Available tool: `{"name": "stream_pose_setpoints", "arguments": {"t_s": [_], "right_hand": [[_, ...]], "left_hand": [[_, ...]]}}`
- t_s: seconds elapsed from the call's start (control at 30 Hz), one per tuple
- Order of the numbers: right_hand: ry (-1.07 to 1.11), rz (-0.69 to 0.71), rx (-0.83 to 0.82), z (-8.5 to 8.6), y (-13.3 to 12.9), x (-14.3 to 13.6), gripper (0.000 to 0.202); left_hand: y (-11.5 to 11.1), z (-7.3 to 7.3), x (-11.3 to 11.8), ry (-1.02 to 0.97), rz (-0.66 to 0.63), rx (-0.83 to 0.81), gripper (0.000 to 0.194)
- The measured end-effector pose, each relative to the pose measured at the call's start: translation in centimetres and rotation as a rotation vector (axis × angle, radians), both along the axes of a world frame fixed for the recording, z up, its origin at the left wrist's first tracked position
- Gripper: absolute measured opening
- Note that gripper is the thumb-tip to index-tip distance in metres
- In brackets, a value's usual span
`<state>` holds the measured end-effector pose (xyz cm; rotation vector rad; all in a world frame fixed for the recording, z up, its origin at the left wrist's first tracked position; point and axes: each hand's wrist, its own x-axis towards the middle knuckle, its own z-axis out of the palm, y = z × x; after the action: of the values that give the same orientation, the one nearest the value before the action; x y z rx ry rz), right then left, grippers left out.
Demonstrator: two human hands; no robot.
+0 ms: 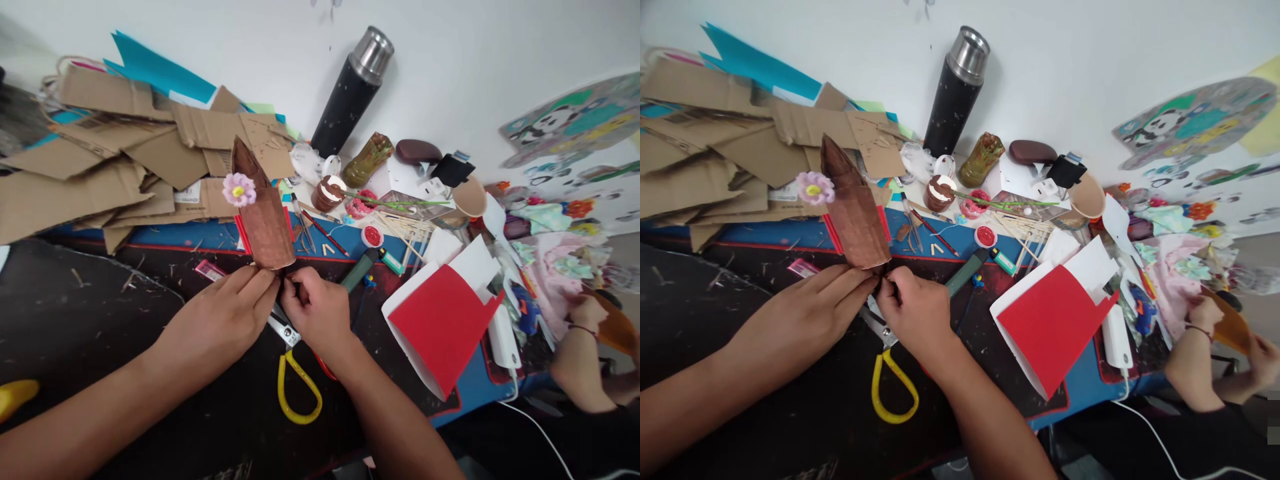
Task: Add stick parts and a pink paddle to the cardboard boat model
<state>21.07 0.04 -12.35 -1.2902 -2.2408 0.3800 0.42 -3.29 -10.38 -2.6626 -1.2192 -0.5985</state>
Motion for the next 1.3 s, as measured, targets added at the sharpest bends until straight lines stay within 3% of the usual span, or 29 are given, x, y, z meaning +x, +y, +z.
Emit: {"name": "stream_pose_setpoints", "arguments": {"t_s": [0.33,0.57,0.73,1.13,1.3], "right_hand": [[-0.03,-0.008,-0.031,-0.1,0.1,0.0,0.018],[0.016,0.014,-0.095,0.5,0.2,0.4,0.015],[0.095,0.011,-0.158,0.9,0.2,0.9,0.017],[0.519,-0.106,-0.362,1.4,0.3,1.2,0.03],[0.731,-0.105,-0.561,2.0,1.2,0.8,0.031]], "left_hand": [[-0.1,-0.7,-0.4,0.014,0.001,-0.03,0.042],[-0.2,-1.4,-0.8,-0.088,0.021,-0.098,0.048],[0.1,-1.4,-0.9,-0.034,0.01,-0.064,0.04],[0.6,-0.9,-1.6,-0.101,-0.012,-0.147,0.038],[0.7,-0.7,-2.1,-0.17,-0.015,-0.209,0.04]]}}
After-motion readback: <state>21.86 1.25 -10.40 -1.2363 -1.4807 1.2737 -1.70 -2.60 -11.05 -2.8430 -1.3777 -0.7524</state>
